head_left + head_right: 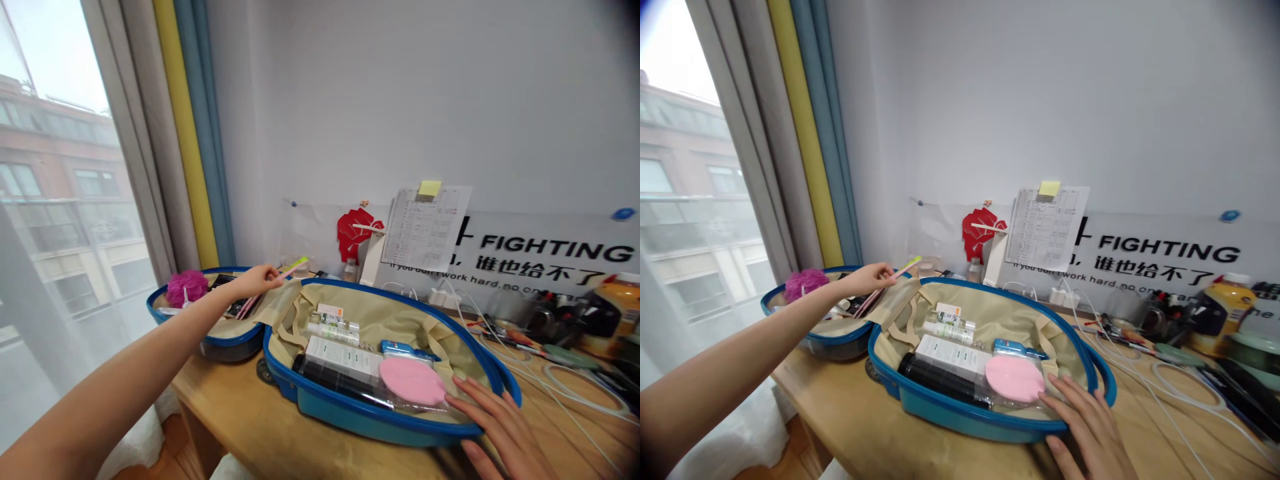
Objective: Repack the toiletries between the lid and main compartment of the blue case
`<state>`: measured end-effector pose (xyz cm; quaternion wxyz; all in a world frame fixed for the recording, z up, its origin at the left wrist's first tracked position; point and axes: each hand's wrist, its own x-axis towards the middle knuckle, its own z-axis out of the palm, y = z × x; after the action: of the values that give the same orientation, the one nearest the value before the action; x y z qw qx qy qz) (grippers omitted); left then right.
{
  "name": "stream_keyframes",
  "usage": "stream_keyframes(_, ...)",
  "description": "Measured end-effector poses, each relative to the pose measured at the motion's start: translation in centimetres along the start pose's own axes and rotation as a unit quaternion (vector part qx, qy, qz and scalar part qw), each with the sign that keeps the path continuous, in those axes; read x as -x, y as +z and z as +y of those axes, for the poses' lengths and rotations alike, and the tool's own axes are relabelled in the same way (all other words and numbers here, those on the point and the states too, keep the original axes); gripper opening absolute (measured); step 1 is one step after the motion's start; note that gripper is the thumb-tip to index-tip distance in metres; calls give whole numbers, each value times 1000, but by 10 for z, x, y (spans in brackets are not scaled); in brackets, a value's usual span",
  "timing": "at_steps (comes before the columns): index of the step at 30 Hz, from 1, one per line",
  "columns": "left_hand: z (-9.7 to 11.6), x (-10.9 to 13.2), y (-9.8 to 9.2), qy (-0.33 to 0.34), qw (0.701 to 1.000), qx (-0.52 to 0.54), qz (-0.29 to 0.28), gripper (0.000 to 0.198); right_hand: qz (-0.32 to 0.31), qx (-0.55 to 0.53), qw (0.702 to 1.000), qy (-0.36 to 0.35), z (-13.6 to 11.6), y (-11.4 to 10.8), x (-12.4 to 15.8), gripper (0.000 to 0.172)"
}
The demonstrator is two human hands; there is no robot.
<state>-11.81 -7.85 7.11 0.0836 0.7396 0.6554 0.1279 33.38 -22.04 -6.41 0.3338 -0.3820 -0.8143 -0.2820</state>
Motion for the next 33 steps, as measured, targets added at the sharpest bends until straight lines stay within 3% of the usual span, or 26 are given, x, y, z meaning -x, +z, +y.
stream_keyframes(3,45,7,12,98,994,9,-38,39,-6,-1,1000,-2,0,-1,-1,36)
stream_keyframes(6,81,12,40,155,983,-10,-94,33,-5,-1,1000,1,0,-3,-2,36)
stream_keyframes(10,103,10,72,172,973,-49,-146,30,-5,-5,1000,8,0,-5,-3,37)
stream_keyframes(15,104,3,85,170,967,-74,-177,32,1,0,1000,-1,-2,-7,-5,36)
stream_keyframes(26,95,0,84,158,962,-41,-220,39,2,-2,1000,-1,-1,-5,-5,36)
stream_keyframes(33,91,-3,86,176,958,-26,-224,29,-17,-9,1000,19,1,-3,1,35)
